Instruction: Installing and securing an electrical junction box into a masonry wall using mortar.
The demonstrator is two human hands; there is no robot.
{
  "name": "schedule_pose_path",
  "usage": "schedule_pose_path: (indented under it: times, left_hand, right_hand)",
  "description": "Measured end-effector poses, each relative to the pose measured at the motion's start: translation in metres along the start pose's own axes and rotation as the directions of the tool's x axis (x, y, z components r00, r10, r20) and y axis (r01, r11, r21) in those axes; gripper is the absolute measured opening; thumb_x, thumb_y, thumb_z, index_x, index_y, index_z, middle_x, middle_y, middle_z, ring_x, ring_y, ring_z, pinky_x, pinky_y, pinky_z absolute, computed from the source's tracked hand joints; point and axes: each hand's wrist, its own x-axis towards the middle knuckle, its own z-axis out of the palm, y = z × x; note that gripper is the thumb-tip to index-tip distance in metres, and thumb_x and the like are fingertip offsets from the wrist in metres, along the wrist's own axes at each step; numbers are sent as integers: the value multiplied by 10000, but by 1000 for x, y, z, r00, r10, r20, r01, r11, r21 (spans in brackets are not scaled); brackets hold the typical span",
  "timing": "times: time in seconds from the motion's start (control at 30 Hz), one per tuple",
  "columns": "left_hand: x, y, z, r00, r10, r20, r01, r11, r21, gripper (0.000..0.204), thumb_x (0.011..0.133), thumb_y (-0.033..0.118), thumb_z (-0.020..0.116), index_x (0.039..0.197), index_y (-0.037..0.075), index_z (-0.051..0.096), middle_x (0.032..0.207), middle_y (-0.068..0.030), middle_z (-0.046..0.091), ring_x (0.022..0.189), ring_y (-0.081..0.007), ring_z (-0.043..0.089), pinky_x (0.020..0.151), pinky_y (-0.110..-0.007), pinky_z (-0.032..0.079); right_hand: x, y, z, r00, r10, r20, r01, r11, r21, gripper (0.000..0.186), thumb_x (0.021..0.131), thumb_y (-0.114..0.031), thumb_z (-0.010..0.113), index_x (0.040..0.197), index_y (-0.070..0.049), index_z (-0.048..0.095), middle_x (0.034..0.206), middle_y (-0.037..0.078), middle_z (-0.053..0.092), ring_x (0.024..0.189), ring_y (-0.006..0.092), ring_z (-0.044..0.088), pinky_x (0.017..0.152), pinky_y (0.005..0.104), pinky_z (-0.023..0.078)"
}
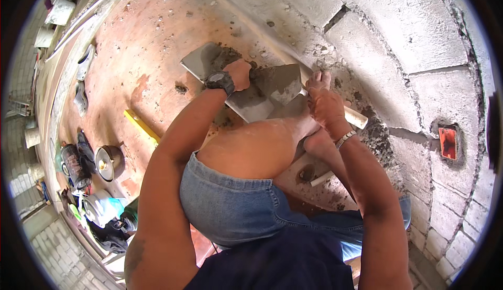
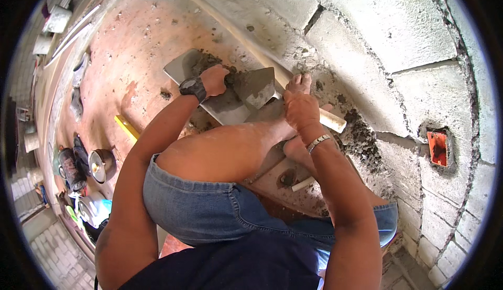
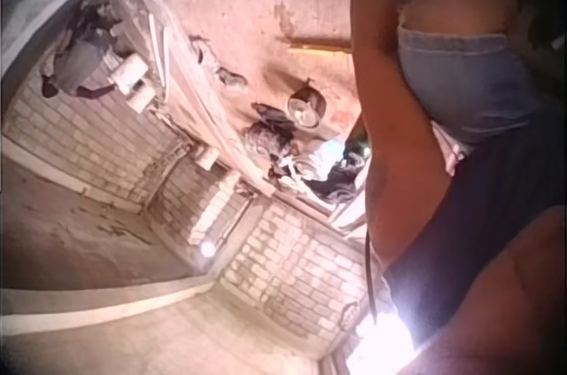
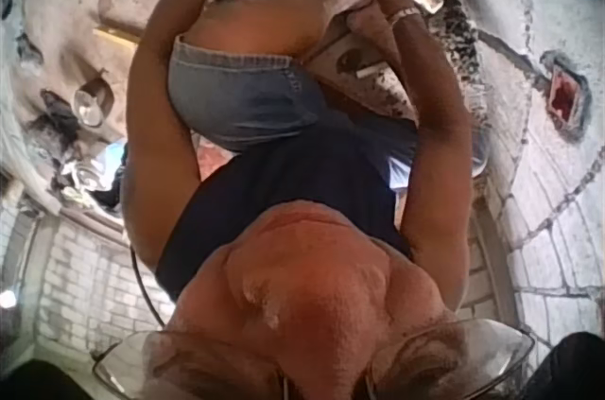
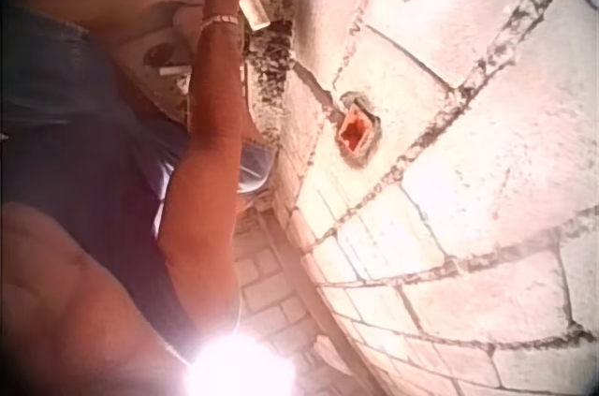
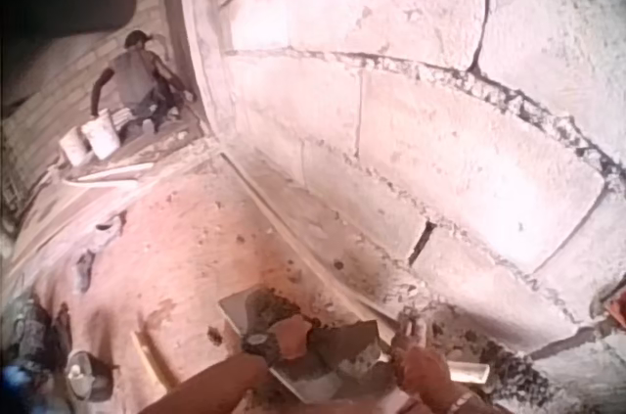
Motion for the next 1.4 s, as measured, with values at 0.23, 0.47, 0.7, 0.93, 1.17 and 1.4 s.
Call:
schedule_pose_path:
  times: [0.23,0.47,0.7,0.93,1.17,1.4]
  left_hand:
    - [-1,0,-3,995,-58,85,66,993,-98,430,677,68,573,1096,-7,632,1104,-227,612,1081,-386,551,929,-418,452]
    - [-43,9,-51,964,34,-263,-128,928,-351,396,677,106,595,1050,-20,643,998,-236,638,991,-390,590,878,-404,471]
    - [-65,71,-153,880,276,-386,-404,863,-304,365,668,168,643,981,-19,649,928,-199,645,842,-322,626,764,-372,490]
    - [-62,201,-220,815,388,-430,-573,643,-508,311,704,14,659,1007,-54,631,965,-140,663,884,-213,638,795,-304,504]
    - [-52,332,-194,735,527,-427,-664,434,-608,361,728,30,710,1078,-22,643,1055,-83,651,972,-147,596,862,-270,468]
    - [-43,436,-130,767,451,-457,-542,72,-837,335,730,-28,711,1061,-30,656,1047,-91,662,920,-136,613,807,-255,502]
  right_hand:
    - [-5,-7,6,990,90,110,-103,987,123,162,776,-210,620,862,-94,545,786,158,627,728,347,627,649,447,495]
    - [-29,-5,-26,998,42,49,-57,926,373,209,765,-226,664,836,-71,543,711,152,601,727,347,604,637,447,471]
    - [-75,1,-112,976,136,-168,-48,894,445,220,754,-152,712,943,-60,648,753,145,628,694,319,619,596,378,486]
    - [-166,25,-205,879,371,-299,-266,903,337,289,730,-245,749,871,-26,623,726,183,624,670,349,629,610,407,517]
    - [-277,54,-265,760,636,-134,-547,737,398,265,761,-244,737,891,-28,655,731,145,659,635,242,664,596,332,524]
    - [-343,81,-310,671,724,-158,-661,681,314,277,742,-219,726,904,-8,650,708,154,639,645,232,630,631,344,498]
